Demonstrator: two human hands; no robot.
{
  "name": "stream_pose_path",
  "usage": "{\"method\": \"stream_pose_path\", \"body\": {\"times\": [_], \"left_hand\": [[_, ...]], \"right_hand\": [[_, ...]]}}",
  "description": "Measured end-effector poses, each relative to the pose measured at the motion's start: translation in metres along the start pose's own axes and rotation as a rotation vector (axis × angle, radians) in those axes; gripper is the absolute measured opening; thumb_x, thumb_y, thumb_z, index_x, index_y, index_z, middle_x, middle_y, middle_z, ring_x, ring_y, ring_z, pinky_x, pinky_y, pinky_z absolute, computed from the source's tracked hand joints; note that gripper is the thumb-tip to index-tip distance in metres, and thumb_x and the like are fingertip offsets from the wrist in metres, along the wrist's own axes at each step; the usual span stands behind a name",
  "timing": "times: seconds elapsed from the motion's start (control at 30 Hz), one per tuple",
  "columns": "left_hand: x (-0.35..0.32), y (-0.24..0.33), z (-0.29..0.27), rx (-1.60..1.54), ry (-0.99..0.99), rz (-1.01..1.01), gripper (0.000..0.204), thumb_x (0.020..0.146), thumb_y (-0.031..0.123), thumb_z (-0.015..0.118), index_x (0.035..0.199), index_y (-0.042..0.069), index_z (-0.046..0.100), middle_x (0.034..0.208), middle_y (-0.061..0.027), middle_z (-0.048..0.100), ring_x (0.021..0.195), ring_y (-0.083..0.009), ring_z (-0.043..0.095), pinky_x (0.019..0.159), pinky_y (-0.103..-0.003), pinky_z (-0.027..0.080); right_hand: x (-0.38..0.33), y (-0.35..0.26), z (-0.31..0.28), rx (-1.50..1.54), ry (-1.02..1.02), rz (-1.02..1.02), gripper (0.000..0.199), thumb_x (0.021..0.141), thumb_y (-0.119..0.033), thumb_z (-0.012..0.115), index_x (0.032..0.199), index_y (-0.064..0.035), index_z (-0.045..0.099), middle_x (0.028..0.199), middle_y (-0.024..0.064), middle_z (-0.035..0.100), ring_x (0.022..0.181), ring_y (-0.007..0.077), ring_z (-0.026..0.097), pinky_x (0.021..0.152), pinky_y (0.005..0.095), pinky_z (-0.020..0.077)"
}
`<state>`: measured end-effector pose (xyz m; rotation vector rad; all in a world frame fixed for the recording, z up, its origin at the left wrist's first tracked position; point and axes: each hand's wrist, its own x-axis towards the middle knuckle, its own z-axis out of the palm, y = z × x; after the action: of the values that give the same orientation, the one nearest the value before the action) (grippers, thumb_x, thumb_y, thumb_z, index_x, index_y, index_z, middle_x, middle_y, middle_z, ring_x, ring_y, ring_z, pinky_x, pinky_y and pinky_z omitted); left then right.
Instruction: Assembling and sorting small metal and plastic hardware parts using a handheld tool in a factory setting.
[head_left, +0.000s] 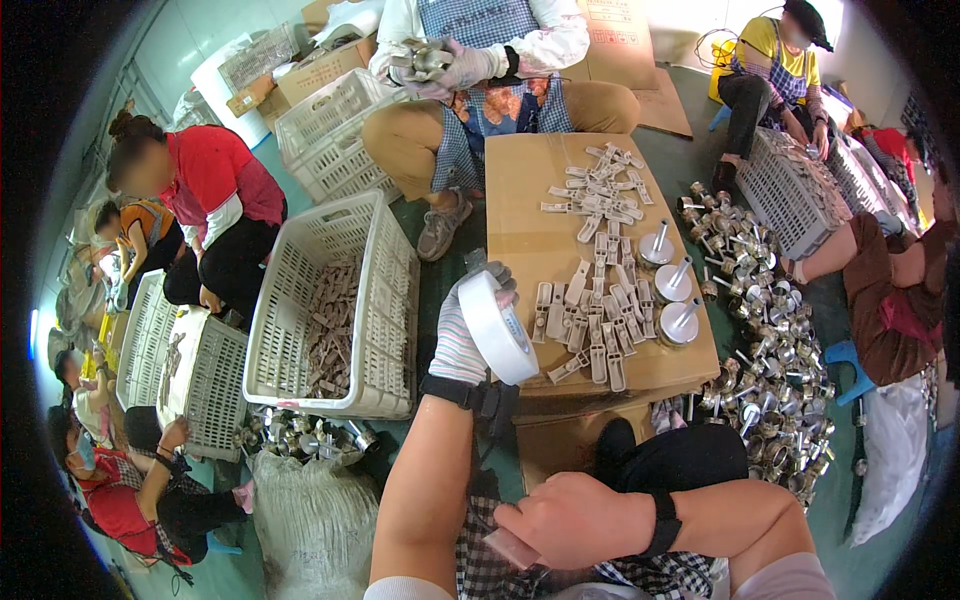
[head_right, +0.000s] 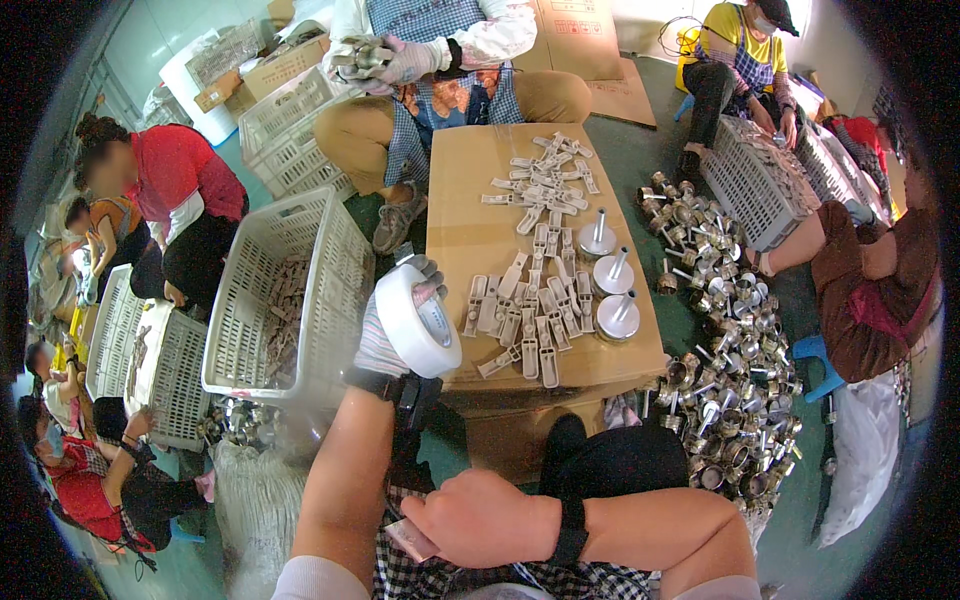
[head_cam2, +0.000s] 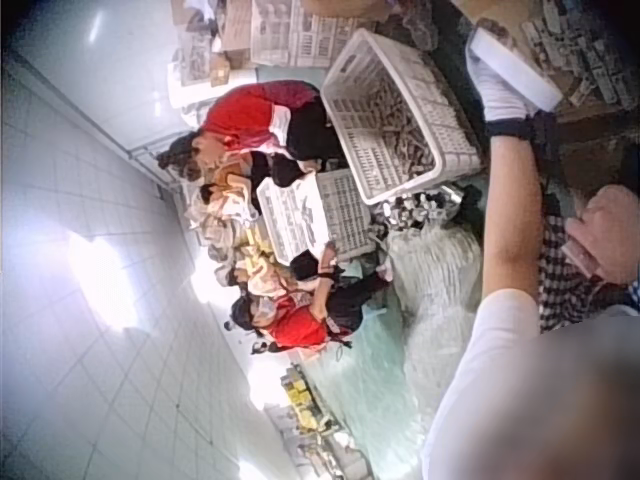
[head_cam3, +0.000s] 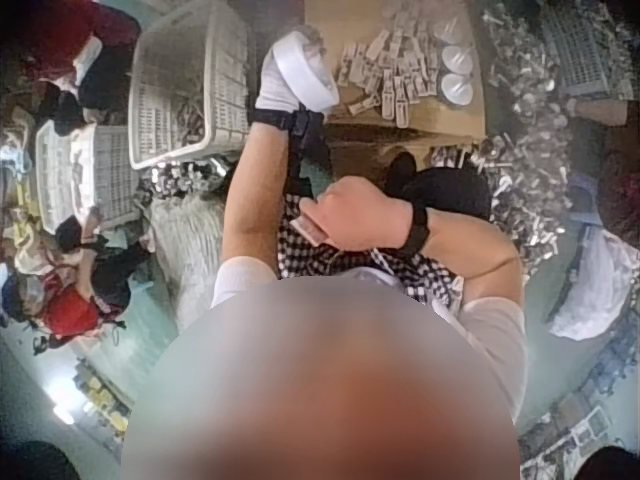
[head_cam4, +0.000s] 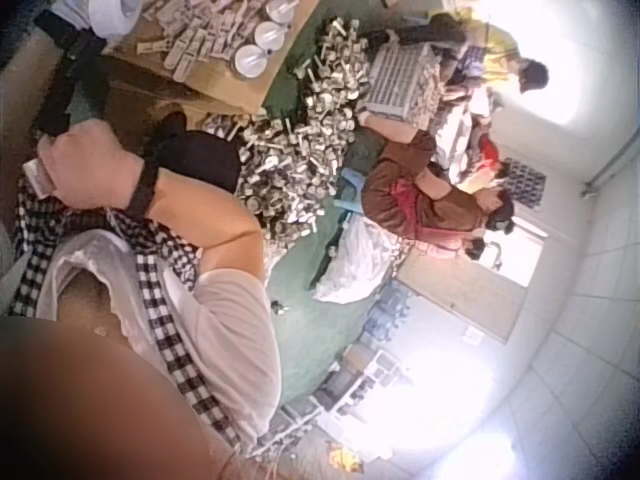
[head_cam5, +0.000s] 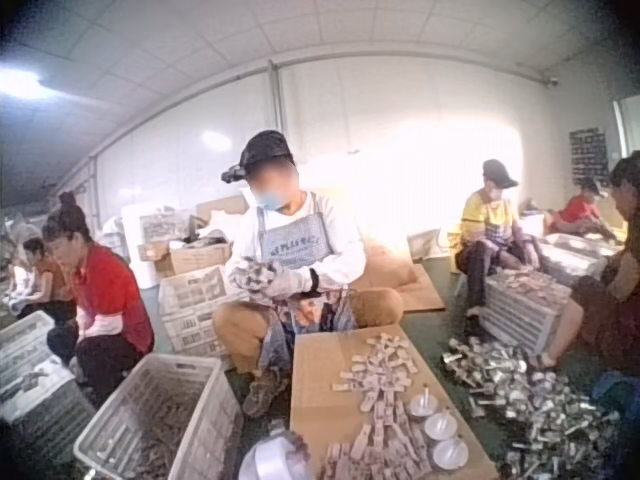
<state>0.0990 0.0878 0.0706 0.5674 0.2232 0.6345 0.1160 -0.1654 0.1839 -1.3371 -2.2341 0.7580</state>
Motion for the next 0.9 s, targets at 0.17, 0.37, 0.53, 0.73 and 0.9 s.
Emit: {"method": "stream_pose_path", "body": {"times": [0.17,0.37,0.53,0.73,0.9], "left_hand": [[0.002,0.004,-0.010,-0.058,-0.116,-0.021,0.043,0.072,0.003,0.075,0.110,0.003,0.055,0.101,-0.0053,0.058,0.089,-0.0163,0.057,0.082,-0.030,0.046],[0.006,-0.002,0.001,0.030,0.075,0.028,0.030,0.077,0.006,0.066,0.105,-0.001,0.057,0.097,-0.0092,0.059,0.083,-0.0201,0.057,0.073,-0.031,0.047],[0.001,0.000,0.003,-0.054,0.097,0.059,0.019,0.083,0.005,0.056,0.100,-0.003,0.063,0.087,-0.0140,0.064,0.069,-0.0239,0.061,0.065,-0.034,0.054],[0.001,-0.002,0.016,0.036,0.151,0.084,0.034,0.072,-0.008,0.067,0.105,-0.001,0.061,0.096,-0.0118,0.064,0.085,-0.0235,0.062,0.078,-0.033,0.052],[0.001,-0.005,0.010,0.035,0.188,0.097,0.041,0.066,-0.010,0.071,0.104,-0.001,0.061,0.097,-0.0129,0.064,0.086,-0.0247,0.063,0.078,-0.034,0.053]], "right_hand": [[-0.001,-0.004,0.000,-0.025,-0.002,-0.007,0.021,0.074,-0.021,0.061,0.077,-0.0038,0.048,0.058,0.0105,0.056,0.055,0.0282,0.060,0.051,0.0363,0.0471],[-0.001,0.004,0.001,-0.031,0.008,0.014,0.022,0.076,-0.022,0.061,0.076,-0.0034,0.049,0.057,0.0116,0.056,0.053,0.0292,0.059,0.050,0.0379,0.0468],[0.001,0.000,0.001,-0.024,-0.061,0.016,0.023,0.076,-0.024,0.062,0.077,-0.0039,0.050,0.056,0.0115,0.056,0.053,0.0297,0.059,0.049,0.0388,0.0462],[-0.001,-0.001,-0.006,-0.081,-0.074,0.002,0.019,0.074,-0.022,0.063,0.076,-0.0071,0.052,0.054,0.0099,0.055,0.053,0.0279,0.058,0.048,0.0385,0.0444],[0.000,0.001,0.001,-0.106,-0.020,-0.027,0.016,0.074,-0.018,0.064,0.071,-0.0083,0.051,0.051,0.0079,0.052,0.049,0.0254,0.057,0.046,0.0365,0.0435]]}}
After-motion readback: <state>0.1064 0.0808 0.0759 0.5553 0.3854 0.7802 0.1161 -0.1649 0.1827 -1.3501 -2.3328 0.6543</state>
